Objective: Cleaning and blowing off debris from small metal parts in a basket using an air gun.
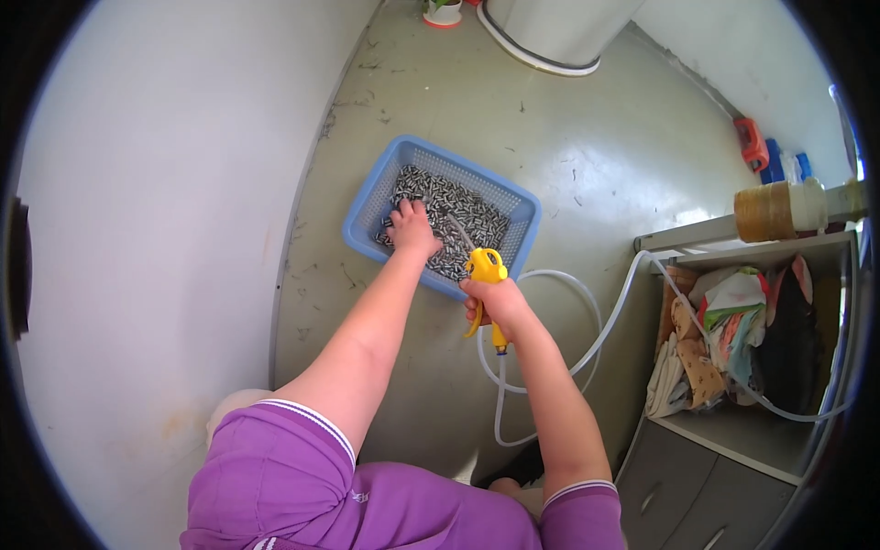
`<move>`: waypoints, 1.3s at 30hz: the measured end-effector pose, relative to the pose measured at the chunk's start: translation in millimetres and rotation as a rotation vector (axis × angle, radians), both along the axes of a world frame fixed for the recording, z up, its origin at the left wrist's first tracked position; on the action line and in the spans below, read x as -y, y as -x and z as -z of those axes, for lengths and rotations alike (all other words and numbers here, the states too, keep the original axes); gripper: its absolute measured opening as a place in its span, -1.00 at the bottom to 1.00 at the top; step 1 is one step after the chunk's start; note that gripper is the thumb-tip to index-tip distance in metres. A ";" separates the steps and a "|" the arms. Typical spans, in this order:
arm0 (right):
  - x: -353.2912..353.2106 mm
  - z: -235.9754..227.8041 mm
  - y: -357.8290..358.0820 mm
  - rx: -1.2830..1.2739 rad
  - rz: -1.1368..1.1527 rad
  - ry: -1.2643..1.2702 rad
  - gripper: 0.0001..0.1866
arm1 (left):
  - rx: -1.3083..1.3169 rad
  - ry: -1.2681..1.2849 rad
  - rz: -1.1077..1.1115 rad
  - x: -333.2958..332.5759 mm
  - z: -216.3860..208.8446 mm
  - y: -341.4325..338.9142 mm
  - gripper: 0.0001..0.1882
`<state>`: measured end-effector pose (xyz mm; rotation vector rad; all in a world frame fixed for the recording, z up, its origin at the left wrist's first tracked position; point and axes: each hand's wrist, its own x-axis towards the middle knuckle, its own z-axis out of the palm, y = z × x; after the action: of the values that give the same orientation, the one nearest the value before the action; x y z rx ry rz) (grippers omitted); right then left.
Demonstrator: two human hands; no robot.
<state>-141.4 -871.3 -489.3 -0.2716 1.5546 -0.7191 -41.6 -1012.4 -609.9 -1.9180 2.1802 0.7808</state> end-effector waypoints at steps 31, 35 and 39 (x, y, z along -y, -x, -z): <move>25.9 -26.0 -0.9 -0.108 -0.214 -0.067 -0.85 | -0.802 0.296 -0.024 -6.6 28.0 12.0 -0.83; 25.1 -28.3 3.9 -0.101 -0.182 -0.056 -0.84 | -0.816 0.234 -0.033 -5.8 18.8 14.5 -0.68; 22.0 -29.7 2.2 -0.049 -0.119 -0.041 -0.84 | -0.495 0.424 -0.212 5.7 28.2 5.0 -0.20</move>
<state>-143.6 -893.3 -459.6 -0.3506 1.5840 -0.5903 -46.6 -1018.1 -638.1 -2.3998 2.6290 0.9787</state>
